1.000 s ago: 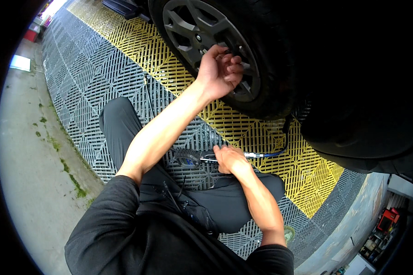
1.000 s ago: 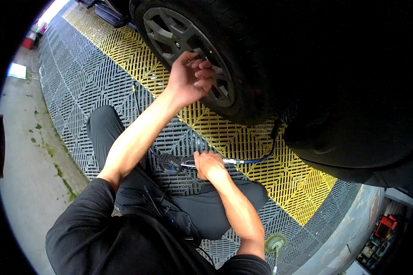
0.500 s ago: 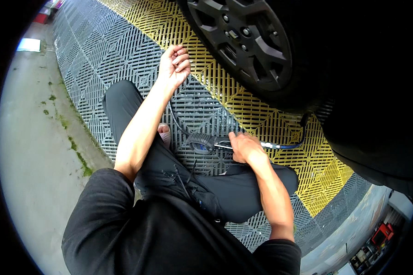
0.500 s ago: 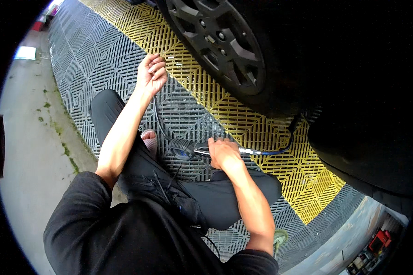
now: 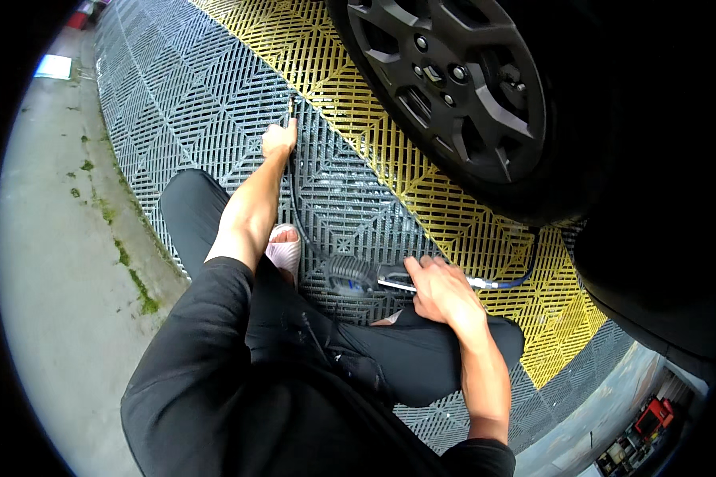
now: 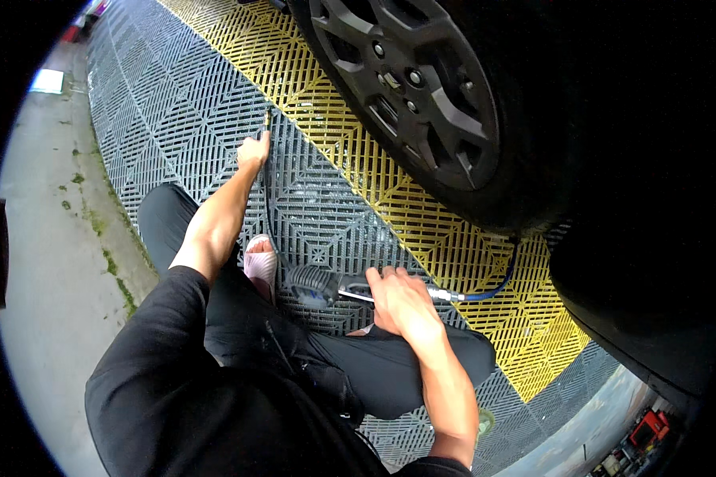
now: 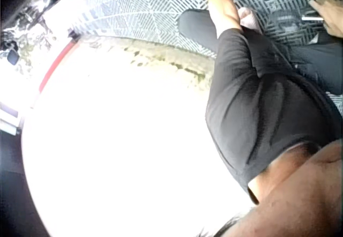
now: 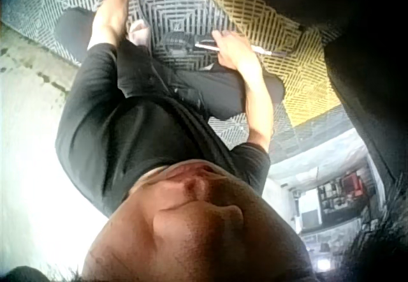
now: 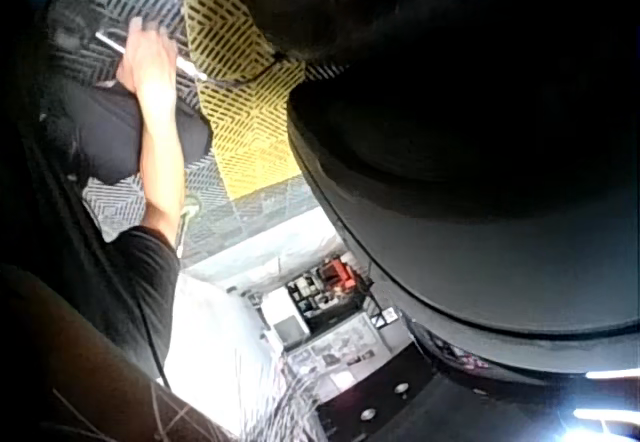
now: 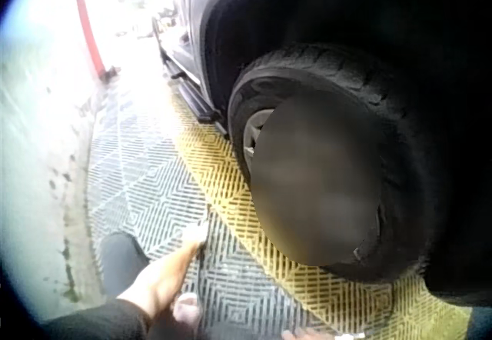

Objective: The person uses a digital tire pressure gauge to check the pressure of two car tires. They attach the gauge to the valve stem, read the display, and then move to the next tire to repeat the process.

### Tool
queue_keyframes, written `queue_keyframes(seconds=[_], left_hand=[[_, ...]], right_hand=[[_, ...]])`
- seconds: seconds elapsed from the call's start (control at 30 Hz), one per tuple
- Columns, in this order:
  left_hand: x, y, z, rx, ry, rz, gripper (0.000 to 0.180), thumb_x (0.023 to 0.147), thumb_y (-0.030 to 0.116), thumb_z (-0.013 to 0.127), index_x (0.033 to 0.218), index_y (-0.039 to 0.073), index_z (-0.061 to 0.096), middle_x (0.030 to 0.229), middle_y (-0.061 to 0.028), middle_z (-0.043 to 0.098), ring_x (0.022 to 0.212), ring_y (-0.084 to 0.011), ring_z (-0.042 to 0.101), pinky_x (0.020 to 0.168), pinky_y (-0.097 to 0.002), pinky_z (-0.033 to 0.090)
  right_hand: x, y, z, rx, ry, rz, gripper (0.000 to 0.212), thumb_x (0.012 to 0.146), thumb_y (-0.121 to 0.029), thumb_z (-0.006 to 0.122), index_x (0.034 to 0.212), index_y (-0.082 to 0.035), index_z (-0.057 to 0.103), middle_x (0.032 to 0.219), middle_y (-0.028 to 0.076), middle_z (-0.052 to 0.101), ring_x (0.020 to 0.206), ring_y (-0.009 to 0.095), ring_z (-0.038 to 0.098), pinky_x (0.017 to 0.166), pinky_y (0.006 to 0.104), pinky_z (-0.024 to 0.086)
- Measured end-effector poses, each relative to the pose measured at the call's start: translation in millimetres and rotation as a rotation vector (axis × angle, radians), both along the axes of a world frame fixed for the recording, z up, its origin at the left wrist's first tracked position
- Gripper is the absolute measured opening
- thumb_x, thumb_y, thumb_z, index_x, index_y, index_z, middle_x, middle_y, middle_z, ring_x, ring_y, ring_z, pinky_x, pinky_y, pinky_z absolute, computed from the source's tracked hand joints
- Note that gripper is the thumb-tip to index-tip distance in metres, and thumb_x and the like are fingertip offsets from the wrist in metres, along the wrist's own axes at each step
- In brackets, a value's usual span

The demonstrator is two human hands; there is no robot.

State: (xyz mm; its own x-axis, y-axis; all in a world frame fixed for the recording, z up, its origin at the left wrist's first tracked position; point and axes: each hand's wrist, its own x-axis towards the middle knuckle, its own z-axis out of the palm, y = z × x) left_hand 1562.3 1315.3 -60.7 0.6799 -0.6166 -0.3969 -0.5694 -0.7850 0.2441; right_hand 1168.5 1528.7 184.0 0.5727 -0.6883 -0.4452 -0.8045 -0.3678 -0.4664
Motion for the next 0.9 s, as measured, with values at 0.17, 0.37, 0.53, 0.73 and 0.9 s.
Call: queue_keyframes(seconds=[0.17,0.37,0.53,0.73,0.9], left_hand=[[10,-27,-10,0.106,0.061,-0.142,0.093,0.084,0.079,0.033,0.127,0.001,0.061,0.13,-0.0266,0.057,0.125,-0.0387,0.054,0.103,-0.045,0.042],[16,-45,-12,0.033,0.244,-0.209,0.102,0.08,0.083,0.032,0.126,-0.003,0.061,0.128,-0.028,0.058,0.126,-0.0396,0.052,0.107,-0.0419,0.036],[-70,-34,85,-0.301,0.428,-0.57,0.072,0.089,0.067,0.045,0.08,0.002,0.074,0.079,-0.0169,0.069,0.071,-0.0278,0.064,0.069,-0.0401,0.048],[-193,4,241,-0.803,0.528,-1.072,0.051,0.09,0.04,0.062,0.068,-0.005,0.059,0.059,-0.0134,0.054,0.051,-0.0274,0.056,0.05,-0.0383,0.045],[-227,7,263,-1.096,0.388,-1.243,0.041,0.088,0.033,0.064,0.074,-0.005,0.06,0.069,-0.0204,0.058,0.06,-0.0399,0.06,0.055,-0.045,0.049]], right_hand=[[7,1,28,0.173,0.004,0.007,0.049,0.072,-0.005,0.063,0.12,-0.004,0.054,0.105,0.017,0.061,0.105,0.036,0.059,0.089,0.0461,0.049],[8,-1,33,0.274,-0.054,0.081,0.058,0.069,-0.005,0.064,0.126,-0.003,0.052,0.112,0.02,0.061,0.112,0.04,0.057,0.096,0.0469,0.048],[4,-2,18,0.316,-0.069,0.097,0.054,0.068,-0.004,0.063,0.121,-0.002,0.054,0.111,0.022,0.062,0.111,0.042,0.057,0.095,0.0471,0.048],[0,5,-2,0.19,-0.077,0.135,0.049,0.069,-0.001,0.06,0.118,-0.001,0.053,0.108,0.021,0.061,0.105,0.04,0.059,0.089,0.0474,0.051],[1,-1,8,0.152,-0.003,0.06,0.05,0.069,0.0,0.06,0.118,-0.001,0.051,0.107,0.02,0.061,0.105,0.038,0.059,0.087,0.0475,0.052]])
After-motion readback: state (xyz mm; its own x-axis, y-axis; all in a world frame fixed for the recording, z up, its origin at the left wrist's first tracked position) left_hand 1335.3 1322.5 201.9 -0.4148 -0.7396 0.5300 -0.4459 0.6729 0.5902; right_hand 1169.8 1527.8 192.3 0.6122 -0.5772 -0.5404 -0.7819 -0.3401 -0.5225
